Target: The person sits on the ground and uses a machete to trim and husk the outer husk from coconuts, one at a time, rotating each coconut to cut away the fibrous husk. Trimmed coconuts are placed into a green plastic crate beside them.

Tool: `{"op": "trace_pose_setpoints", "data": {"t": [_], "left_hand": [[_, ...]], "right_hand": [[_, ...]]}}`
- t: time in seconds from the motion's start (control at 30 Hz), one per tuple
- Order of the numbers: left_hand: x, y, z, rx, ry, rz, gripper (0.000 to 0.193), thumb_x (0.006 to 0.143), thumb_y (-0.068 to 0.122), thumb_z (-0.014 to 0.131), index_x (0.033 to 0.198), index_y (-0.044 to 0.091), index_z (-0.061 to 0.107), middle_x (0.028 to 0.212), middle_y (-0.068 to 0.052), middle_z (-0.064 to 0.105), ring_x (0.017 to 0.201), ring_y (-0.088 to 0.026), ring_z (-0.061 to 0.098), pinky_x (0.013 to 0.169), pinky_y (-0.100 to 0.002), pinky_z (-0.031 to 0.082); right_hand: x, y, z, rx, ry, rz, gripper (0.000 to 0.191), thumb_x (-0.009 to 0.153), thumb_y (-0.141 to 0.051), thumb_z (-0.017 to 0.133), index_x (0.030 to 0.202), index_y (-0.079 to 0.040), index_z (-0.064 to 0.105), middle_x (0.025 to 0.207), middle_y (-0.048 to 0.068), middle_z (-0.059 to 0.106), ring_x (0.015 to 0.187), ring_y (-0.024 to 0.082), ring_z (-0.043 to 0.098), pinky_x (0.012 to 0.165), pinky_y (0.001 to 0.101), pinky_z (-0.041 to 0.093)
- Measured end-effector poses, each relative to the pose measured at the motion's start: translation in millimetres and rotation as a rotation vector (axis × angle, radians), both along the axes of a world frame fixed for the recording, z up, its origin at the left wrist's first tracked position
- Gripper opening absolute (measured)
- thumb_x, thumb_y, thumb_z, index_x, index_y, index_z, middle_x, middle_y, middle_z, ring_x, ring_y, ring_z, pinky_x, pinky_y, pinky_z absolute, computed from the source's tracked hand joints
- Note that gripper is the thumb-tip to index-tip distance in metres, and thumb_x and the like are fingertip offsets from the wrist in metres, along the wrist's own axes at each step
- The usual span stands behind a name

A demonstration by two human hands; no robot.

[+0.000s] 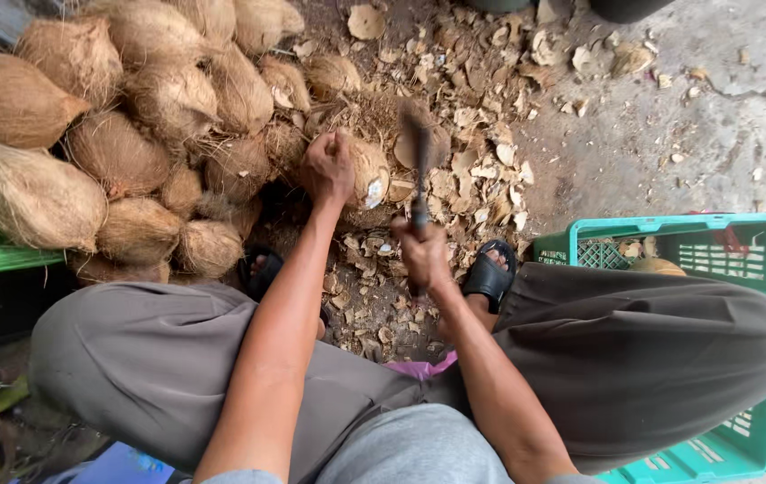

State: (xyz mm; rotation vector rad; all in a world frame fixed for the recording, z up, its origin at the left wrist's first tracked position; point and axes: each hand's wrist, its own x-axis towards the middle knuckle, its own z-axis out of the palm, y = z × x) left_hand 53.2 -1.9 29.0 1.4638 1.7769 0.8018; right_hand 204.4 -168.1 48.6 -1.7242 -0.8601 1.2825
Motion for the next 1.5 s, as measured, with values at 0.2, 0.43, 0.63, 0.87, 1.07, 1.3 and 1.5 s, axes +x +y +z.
{"op": "trace_pose_setpoints", "data": {"t": [0.2, 0.43, 0.63, 0.87, 1.07, 1.3, 1.5], "left_hand": [[4.2, 3.5, 0.3, -0.109, 0.019, 0.095, 0.059, 0.096, 0.069, 0.043, 0.079, 0.016, 0.063, 0.073, -0.001, 0.062, 0.064, -0.017, 0.059, 0.058, -0.037, 0.052], [4.6, 2.0, -0.3, 0.046, 0.034, 0.070, 0.048, 0.100, 0.055, 0.044, 0.084, 0.014, 0.064, 0.074, -0.001, 0.060, 0.063, -0.017, 0.056, 0.056, -0.038, 0.046], [1.8, -5.8, 0.1, 0.049, -0.012, 0.091, 0.047, 0.098, 0.053, 0.048, 0.079, 0.014, 0.065, 0.071, -0.003, 0.064, 0.063, -0.019, 0.060, 0.059, -0.036, 0.045], [11.9, -1.0, 12.5, -0.024, -0.043, 0.098, 0.042, 0.087, 0.056, 0.063, 0.093, 0.014, 0.063, 0.093, -0.009, 0.067, 0.081, -0.024, 0.063, 0.067, -0.041, 0.051], [-1.3, 2.5, 9.3, -0.193, -0.156, 0.089, 0.075, 0.063, 0.060, 0.081, 0.114, 0.011, 0.054, 0.111, -0.015, 0.061, 0.098, -0.026, 0.061, 0.081, -0.045, 0.054], [-9.6, -11.5, -4.8, 0.013, -0.261, 0.013, 0.057, 0.077, 0.053, 0.074, 0.114, 0.010, 0.065, 0.108, -0.009, 0.065, 0.100, -0.023, 0.063, 0.088, -0.042, 0.051], [5.4, -6.6, -1.1, 0.104, -0.136, 0.093, 0.041, 0.093, 0.051, 0.064, 0.099, 0.011, 0.069, 0.089, -0.007, 0.067, 0.083, -0.020, 0.065, 0.075, -0.037, 0.051]], "right_hand": [[-4.1, -2.6, -10.7, 0.173, -0.055, 0.090, 0.052, 0.103, -0.042, 0.066, 0.064, -0.016, 0.043, 0.057, -0.004, 0.048, 0.043, 0.007, 0.040, 0.037, 0.0280, 0.036], [-12.9, 0.3, -22.1, -0.133, -0.266, 0.177, 0.048, 0.102, -0.049, 0.060, 0.070, -0.015, 0.052, 0.058, -0.003, 0.049, 0.043, 0.008, 0.037, 0.036, 0.0291, 0.035], [-11.8, 0.6, -26.8, 0.042, -0.328, 0.192, 0.046, 0.105, -0.048, 0.052, 0.074, -0.015, 0.055, 0.058, 0.002, 0.054, 0.041, 0.009, 0.040, 0.033, 0.0290, 0.034], [5.3, 8.7, -28.1, -0.314, -0.101, 0.083, 0.041, 0.101, -0.045, 0.060, 0.077, -0.011, 0.059, 0.061, 0.004, 0.053, 0.042, 0.012, 0.043, 0.035, 0.0329, 0.038], [7.7, 6.7, -23.7, -0.121, -0.232, 0.127, 0.036, 0.097, -0.046, 0.061, 0.092, -0.013, 0.048, 0.064, -0.001, 0.051, 0.049, 0.012, 0.050, 0.043, 0.0334, 0.048], [13.2, 6.4, -4.1, -0.025, -0.242, 0.152, 0.039, 0.096, -0.044, 0.068, 0.096, -0.010, 0.050, 0.069, 0.000, 0.050, 0.058, 0.013, 0.051, 0.052, 0.0329, 0.046], [6.7, 3.2, 27.3, 0.025, -0.080, -0.013, 0.027, 0.099, -0.033, 0.065, 0.091, -0.009, 0.057, 0.064, -0.004, 0.051, 0.052, 0.007, 0.049, 0.044, 0.0269, 0.042]]}}
